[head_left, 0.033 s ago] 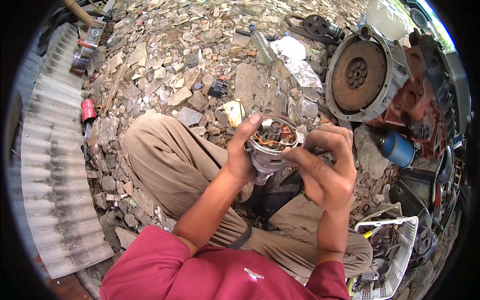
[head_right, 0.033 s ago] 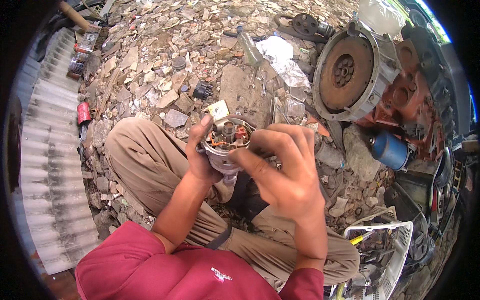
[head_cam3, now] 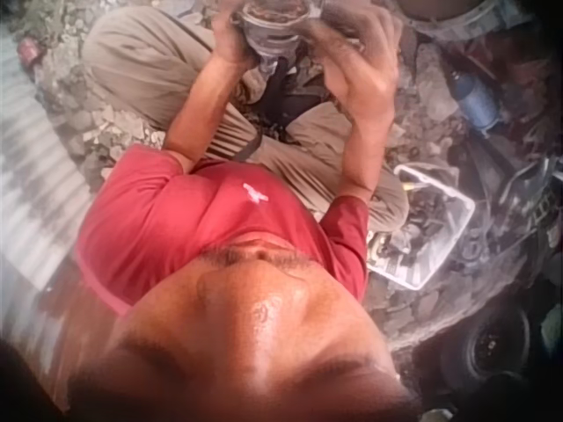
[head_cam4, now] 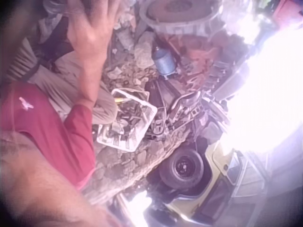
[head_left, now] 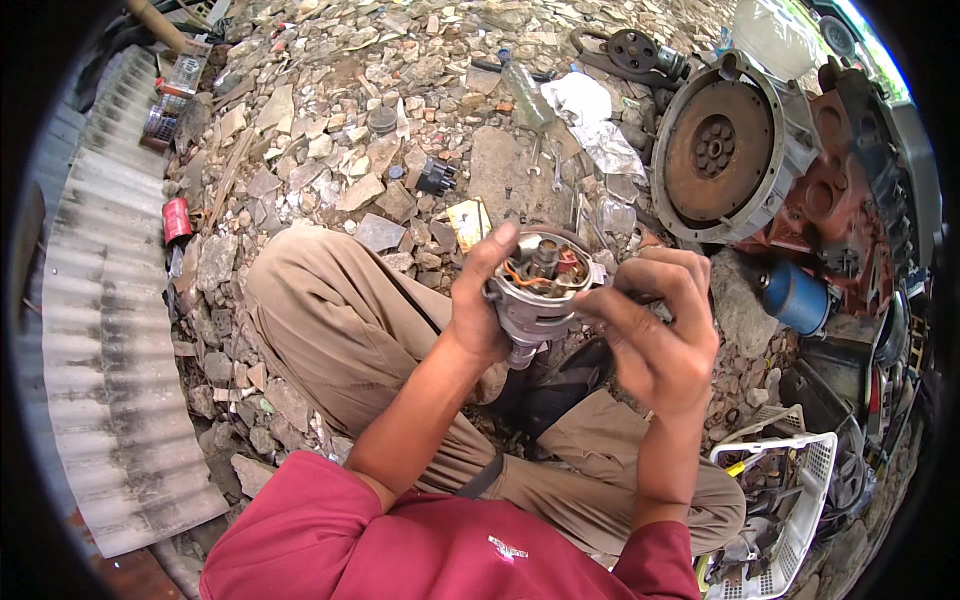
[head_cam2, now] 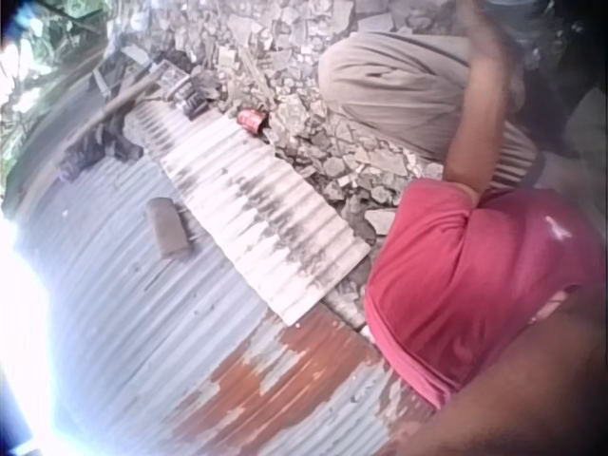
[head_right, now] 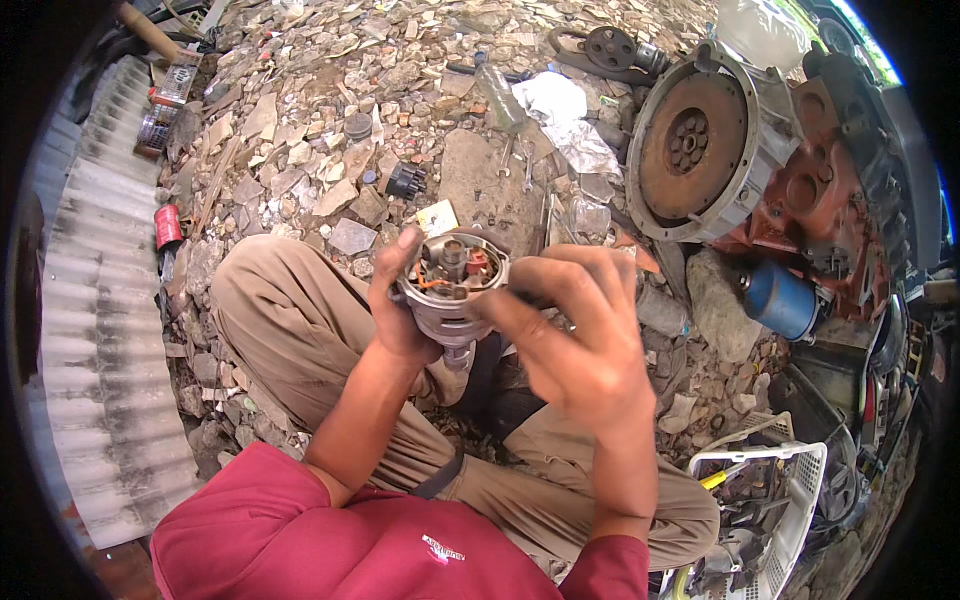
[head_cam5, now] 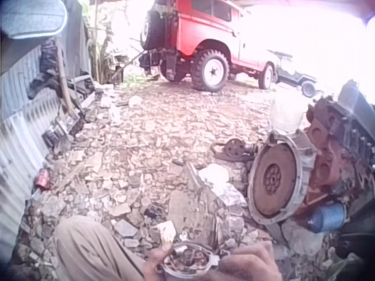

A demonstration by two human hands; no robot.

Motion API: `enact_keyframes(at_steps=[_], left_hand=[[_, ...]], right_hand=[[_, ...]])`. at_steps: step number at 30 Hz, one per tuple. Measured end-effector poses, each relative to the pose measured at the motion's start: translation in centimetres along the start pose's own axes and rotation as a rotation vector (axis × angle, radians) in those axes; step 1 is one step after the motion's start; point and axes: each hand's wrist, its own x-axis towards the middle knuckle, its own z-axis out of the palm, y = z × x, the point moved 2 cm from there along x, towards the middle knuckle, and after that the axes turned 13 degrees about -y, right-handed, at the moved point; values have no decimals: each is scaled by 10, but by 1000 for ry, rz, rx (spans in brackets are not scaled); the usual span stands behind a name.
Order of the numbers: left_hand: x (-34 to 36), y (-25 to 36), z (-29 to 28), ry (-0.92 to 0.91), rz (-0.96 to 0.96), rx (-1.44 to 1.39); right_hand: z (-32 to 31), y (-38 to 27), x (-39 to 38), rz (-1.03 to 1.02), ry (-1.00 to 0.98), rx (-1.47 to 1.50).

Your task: The person uses a wrench to loosen and remove bolts from a blue starter motor attached to a red engine block. After detaching the starter, the person sits on the ground and uses sandpaper to clean the internal components of the starter motor.

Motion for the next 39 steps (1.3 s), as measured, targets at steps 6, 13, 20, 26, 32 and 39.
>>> enact_keyframes(at_steps=[6, 13, 20, 26, 32, 39], left_hand=[[0, -6, 2, -39, -49, -48], [1, -4, 9, 29, -43, -8], [1, -7, 0, -6, -78, 56], [4, -10, -6, 16, -10, 352], [3, -1, -13, 74, 7, 681], [3, -2, -5, 37, 112, 883]], right_hand=[[1, -5, 3, -60, -23, -8], [-11, 0, -2, -12, -79, -10], [-9, 4, -3, -30, -140, 23], [3, -6, 2, -57, -106, 79], [2, 3, -4, 3, -133, 104], [3, -6, -1, 54, -162, 133]])
